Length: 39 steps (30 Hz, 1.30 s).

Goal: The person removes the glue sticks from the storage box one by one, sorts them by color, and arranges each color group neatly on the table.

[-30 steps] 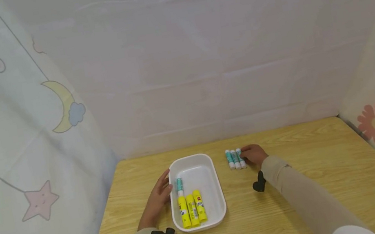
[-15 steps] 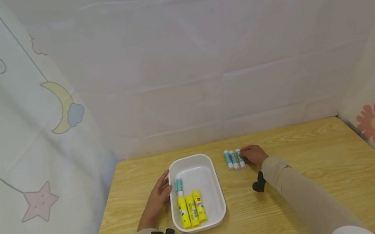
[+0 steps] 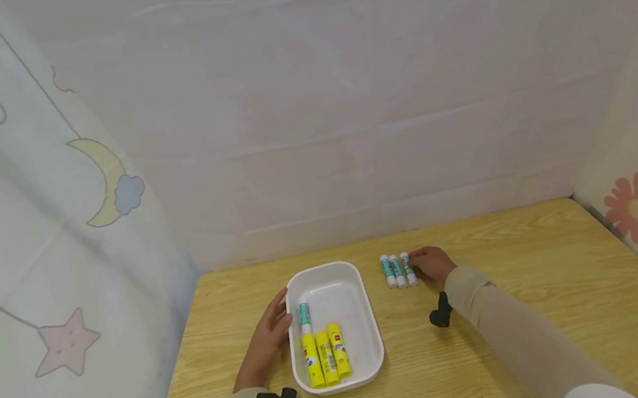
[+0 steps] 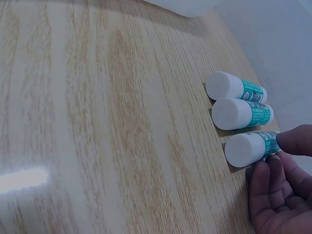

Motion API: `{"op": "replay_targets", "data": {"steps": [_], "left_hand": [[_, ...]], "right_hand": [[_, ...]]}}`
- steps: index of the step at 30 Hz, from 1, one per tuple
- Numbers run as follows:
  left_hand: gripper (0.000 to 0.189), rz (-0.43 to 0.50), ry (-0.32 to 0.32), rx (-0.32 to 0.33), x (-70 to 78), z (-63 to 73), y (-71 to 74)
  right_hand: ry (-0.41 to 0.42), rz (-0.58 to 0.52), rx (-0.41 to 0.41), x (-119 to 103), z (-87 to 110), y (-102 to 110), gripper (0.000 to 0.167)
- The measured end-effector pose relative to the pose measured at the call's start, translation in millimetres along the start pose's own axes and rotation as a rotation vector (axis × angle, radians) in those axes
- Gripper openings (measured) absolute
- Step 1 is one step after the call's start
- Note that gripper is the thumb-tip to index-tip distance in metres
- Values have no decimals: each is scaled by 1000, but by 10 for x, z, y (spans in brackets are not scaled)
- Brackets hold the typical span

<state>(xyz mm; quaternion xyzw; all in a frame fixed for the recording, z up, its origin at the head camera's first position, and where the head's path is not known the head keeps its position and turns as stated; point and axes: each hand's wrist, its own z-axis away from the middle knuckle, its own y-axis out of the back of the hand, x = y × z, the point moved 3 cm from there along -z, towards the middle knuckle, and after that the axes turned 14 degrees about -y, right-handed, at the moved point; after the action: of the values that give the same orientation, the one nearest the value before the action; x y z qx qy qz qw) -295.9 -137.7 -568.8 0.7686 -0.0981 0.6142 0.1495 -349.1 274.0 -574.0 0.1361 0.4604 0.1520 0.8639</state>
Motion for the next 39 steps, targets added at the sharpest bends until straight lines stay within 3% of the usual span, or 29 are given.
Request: {"op": "replay_targets", "data": {"steps": [9, 34, 39], "left_hand": [[59, -9, 2, -8, 7, -4, -2], [59, -38, -16, -1, 14, 17, 21], [63, 11, -10, -10, -38, -10, 22]], "right_hand": [[2, -57, -32, 9, 24, 2, 46], [52, -85, -80, 22, 30, 0, 48], [40, -93, -80, 34, -11, 5, 48]]}}
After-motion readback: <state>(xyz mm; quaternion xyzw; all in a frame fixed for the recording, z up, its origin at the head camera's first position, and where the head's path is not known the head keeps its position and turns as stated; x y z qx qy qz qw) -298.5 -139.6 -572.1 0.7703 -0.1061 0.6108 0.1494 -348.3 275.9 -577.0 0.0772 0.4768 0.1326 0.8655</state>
